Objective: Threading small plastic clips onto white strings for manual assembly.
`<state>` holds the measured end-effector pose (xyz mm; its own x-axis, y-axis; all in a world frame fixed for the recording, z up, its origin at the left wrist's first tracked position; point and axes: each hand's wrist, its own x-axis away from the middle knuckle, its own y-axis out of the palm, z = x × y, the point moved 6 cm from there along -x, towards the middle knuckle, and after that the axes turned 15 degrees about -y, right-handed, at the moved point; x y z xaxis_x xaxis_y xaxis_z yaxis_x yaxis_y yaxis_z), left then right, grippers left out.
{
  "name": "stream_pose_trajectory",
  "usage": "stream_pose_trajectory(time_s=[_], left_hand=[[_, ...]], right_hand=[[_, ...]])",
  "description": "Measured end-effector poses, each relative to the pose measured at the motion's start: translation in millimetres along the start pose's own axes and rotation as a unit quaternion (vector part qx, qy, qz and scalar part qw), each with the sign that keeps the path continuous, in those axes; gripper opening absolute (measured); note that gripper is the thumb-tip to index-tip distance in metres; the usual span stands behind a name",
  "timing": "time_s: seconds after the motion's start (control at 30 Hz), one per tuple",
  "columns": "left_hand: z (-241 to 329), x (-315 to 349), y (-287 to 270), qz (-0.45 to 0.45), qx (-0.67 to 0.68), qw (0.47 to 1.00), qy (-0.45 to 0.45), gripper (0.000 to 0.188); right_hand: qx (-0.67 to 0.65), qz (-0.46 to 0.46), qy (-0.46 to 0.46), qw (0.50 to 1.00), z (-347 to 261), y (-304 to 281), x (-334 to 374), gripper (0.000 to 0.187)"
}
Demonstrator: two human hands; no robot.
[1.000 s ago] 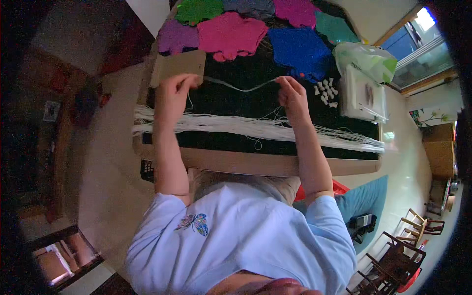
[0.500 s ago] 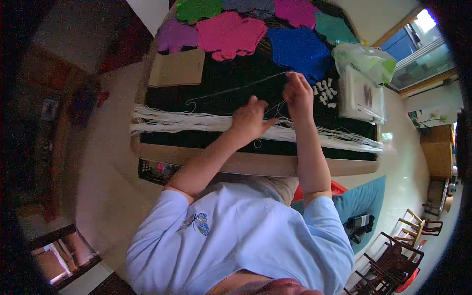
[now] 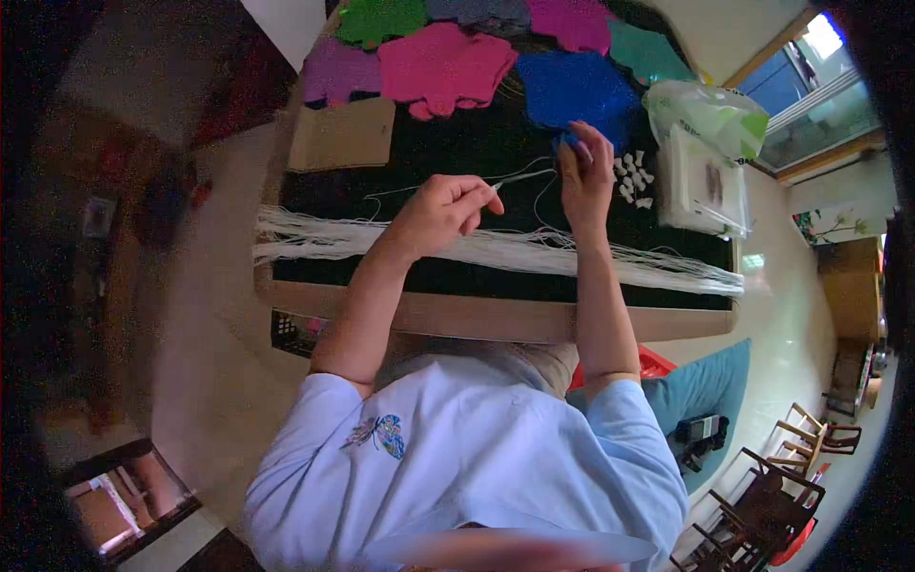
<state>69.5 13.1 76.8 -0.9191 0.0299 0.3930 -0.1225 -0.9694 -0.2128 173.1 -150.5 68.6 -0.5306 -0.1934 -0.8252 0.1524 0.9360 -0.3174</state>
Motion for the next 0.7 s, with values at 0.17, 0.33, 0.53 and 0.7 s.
stream_pose_trajectory(time_s=[0.17, 0.33, 0.53, 0.7], left_hand=[[-5.3, -1.1, 3.5, -0.056, 0.160, 0.985, 0.015, 0.026], [-7.4, -2.6, -26.1, 0.107, 0.229, 0.966, 0.064, 0.028], [-34.4, -6.3, -6.6, 0.073, 0.043, 0.994, 0.063, 0.031], [-10.9, 11.2, -10.7, -0.037, 0.297, 0.954, 0.033, 0.030]], right_hand=[[-0.507, -0.175, 0.298, 0.790, -42.6, 56.6, 35.0, 0.028], [-0.231, -0.335, 0.051, 0.912, -71.5, 59.8, 48.8, 0.017], [-0.295, -0.227, 0.084, 0.925, -69.0, 43.6, 26.7, 0.012], [-0.248, -0.336, 0.080, 0.905, -69.2, 51.9, 36.5, 0.011]])
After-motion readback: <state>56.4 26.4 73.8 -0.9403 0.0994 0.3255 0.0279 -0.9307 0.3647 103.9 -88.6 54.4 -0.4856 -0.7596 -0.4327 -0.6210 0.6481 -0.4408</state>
